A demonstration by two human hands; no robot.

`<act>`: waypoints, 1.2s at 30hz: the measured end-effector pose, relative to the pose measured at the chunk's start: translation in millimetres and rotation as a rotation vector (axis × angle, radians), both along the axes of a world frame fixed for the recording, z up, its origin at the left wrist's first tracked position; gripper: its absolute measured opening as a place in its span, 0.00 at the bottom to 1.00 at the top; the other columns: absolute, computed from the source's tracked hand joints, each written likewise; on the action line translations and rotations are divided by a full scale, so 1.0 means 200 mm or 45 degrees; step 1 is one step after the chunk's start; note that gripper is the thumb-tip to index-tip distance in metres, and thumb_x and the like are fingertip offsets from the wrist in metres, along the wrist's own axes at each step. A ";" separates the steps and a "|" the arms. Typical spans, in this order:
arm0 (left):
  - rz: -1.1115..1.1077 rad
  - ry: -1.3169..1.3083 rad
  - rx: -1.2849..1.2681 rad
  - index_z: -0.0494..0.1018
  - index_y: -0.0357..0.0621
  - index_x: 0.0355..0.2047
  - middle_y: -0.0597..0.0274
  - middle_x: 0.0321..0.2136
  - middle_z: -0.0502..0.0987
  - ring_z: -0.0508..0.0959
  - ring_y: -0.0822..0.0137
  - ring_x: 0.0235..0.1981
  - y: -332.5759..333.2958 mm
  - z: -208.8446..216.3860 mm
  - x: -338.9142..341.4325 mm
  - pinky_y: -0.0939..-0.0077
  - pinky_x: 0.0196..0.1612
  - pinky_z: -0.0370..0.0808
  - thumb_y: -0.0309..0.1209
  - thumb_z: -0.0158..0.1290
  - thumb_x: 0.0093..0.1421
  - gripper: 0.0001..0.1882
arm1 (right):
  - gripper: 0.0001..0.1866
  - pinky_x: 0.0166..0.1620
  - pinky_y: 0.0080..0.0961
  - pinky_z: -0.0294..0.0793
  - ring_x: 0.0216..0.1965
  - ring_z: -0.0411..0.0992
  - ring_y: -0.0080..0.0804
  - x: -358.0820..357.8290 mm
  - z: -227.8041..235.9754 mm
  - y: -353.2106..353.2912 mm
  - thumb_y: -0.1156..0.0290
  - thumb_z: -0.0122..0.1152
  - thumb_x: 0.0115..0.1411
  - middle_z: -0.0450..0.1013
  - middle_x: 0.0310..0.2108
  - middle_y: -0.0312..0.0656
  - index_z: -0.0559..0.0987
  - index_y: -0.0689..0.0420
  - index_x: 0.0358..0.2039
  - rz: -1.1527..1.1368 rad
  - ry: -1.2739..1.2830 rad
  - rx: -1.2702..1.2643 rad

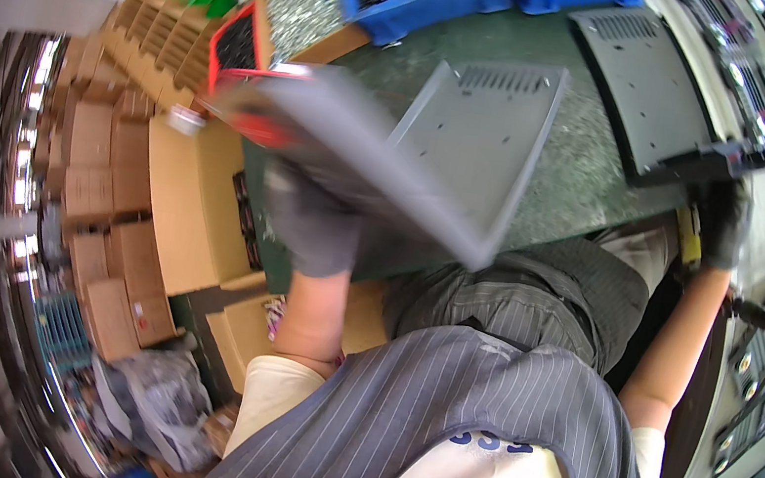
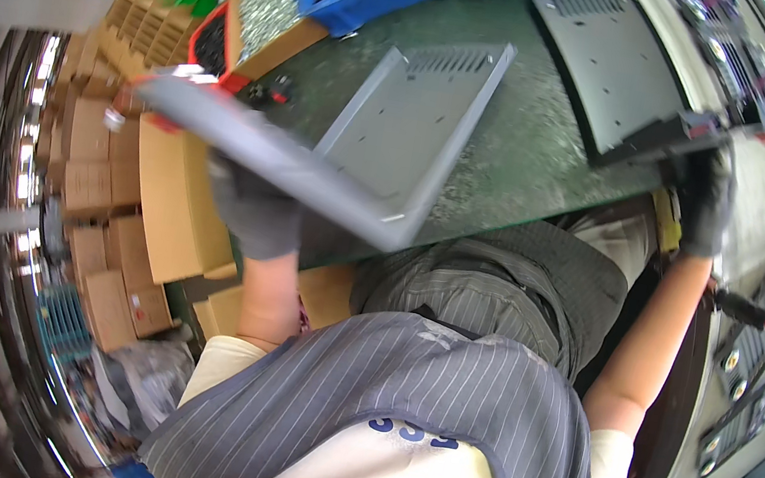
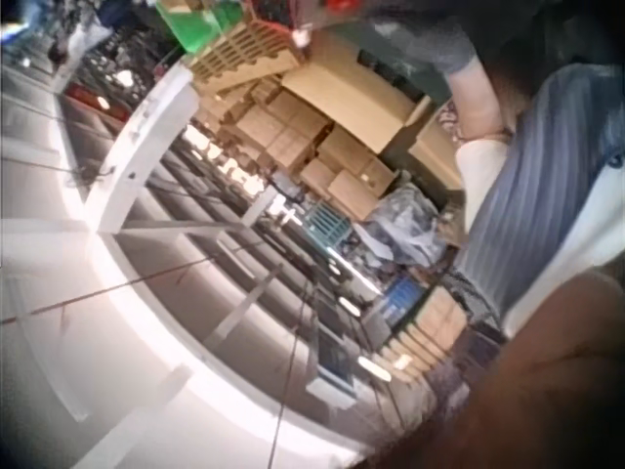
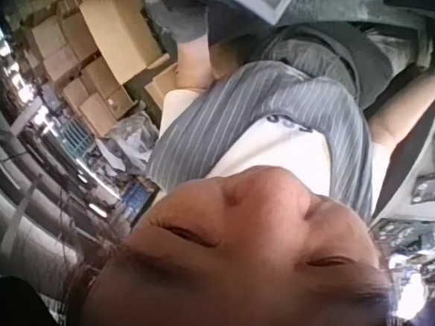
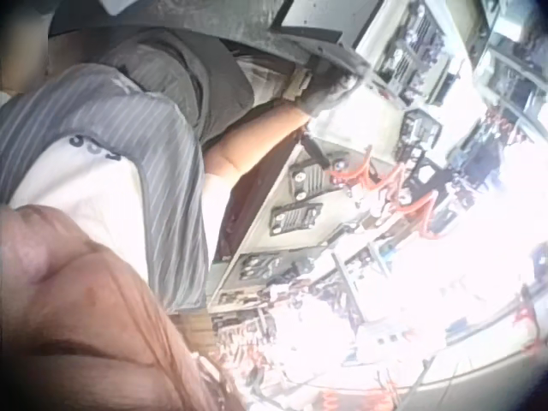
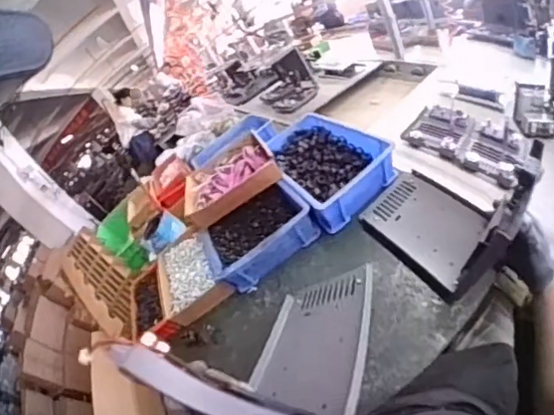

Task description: Assembling and securing components within metal enclosures for solar inverters using an electric screwdriver.

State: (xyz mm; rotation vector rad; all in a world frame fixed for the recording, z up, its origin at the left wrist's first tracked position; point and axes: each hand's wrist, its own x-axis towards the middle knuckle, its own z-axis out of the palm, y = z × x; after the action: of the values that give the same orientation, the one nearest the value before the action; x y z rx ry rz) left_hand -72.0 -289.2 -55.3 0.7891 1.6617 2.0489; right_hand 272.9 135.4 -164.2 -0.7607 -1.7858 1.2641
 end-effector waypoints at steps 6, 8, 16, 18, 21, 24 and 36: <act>-0.690 -1.384 0.924 0.60 0.38 0.64 0.47 0.51 0.75 0.76 0.54 0.44 -0.43 -0.10 -0.23 0.54 0.51 0.72 0.49 0.50 0.65 0.35 | 0.26 0.49 0.25 0.71 0.46 0.72 0.27 0.02 0.09 -0.13 0.52 0.51 0.69 0.75 0.47 0.39 0.73 0.59 0.57 -0.185 0.198 -0.266; -0.516 -1.409 0.850 0.60 0.35 0.64 0.47 0.49 0.74 0.75 0.56 0.42 -0.48 -0.17 -0.19 0.59 0.48 0.74 0.50 0.53 0.62 0.38 | 0.27 0.51 0.26 0.70 0.47 0.72 0.27 -0.07 0.22 -0.23 0.53 0.54 0.68 0.75 0.48 0.41 0.73 0.61 0.58 -0.269 0.167 -0.196; 1.279 0.896 -0.354 0.64 0.35 0.58 0.49 0.56 0.70 0.69 0.50 0.59 -0.37 0.28 -0.02 0.52 0.63 0.64 0.35 0.46 0.66 0.23 | 0.21 0.42 0.24 0.73 0.40 0.74 0.28 -0.54 1.09 -0.49 0.68 0.57 0.63 0.74 0.43 0.45 0.74 0.64 0.55 -0.045 -0.032 0.687; 0.933 1.152 -0.325 0.68 0.37 0.54 0.53 0.49 0.76 0.73 0.50 0.54 -0.33 0.44 0.04 0.50 0.61 0.67 0.31 0.51 0.61 0.21 | 0.22 0.34 0.18 0.71 0.31 0.73 0.21 -0.70 1.21 -0.60 0.72 0.58 0.61 0.75 0.32 0.40 0.74 0.61 0.56 0.201 -0.322 0.418; 0.165 1.418 -0.655 0.75 0.46 0.49 0.56 0.39 0.79 0.79 0.52 0.43 -0.18 0.49 0.06 0.56 0.49 0.75 0.40 0.61 0.55 0.22 | 0.18 0.26 0.16 0.69 0.23 0.72 0.15 -0.97 1.15 -0.73 0.73 0.59 0.60 0.75 0.23 0.35 0.77 0.56 0.52 0.504 -0.555 0.138; -0.076 1.598 -0.901 0.80 0.50 0.45 0.65 0.33 0.79 0.79 0.62 0.34 -0.06 0.50 0.09 0.65 0.35 0.75 0.38 0.62 0.55 0.17 | 0.14 0.33 0.38 0.76 0.27 0.77 0.41 -1.11 1.05 -0.80 0.64 0.60 0.53 0.77 0.24 0.41 0.80 0.47 0.42 0.473 -0.676 0.885; -0.003 1.555 -0.895 0.81 0.53 0.46 0.64 0.27 0.79 0.78 0.60 0.26 0.08 0.47 0.07 0.66 0.29 0.74 0.41 0.60 0.58 0.16 | 0.22 0.39 0.36 0.76 0.34 0.79 0.40 -0.58 0.87 0.18 0.52 0.59 0.61 0.79 0.33 0.47 0.77 0.52 0.50 -1.050 -0.213 0.572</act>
State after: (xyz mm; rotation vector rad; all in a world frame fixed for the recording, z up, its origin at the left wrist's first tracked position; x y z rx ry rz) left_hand -57.3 -274.0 38.5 1.8814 2.6586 0.6922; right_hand 156.8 171.4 9.8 -1.1797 -1.5266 0.2545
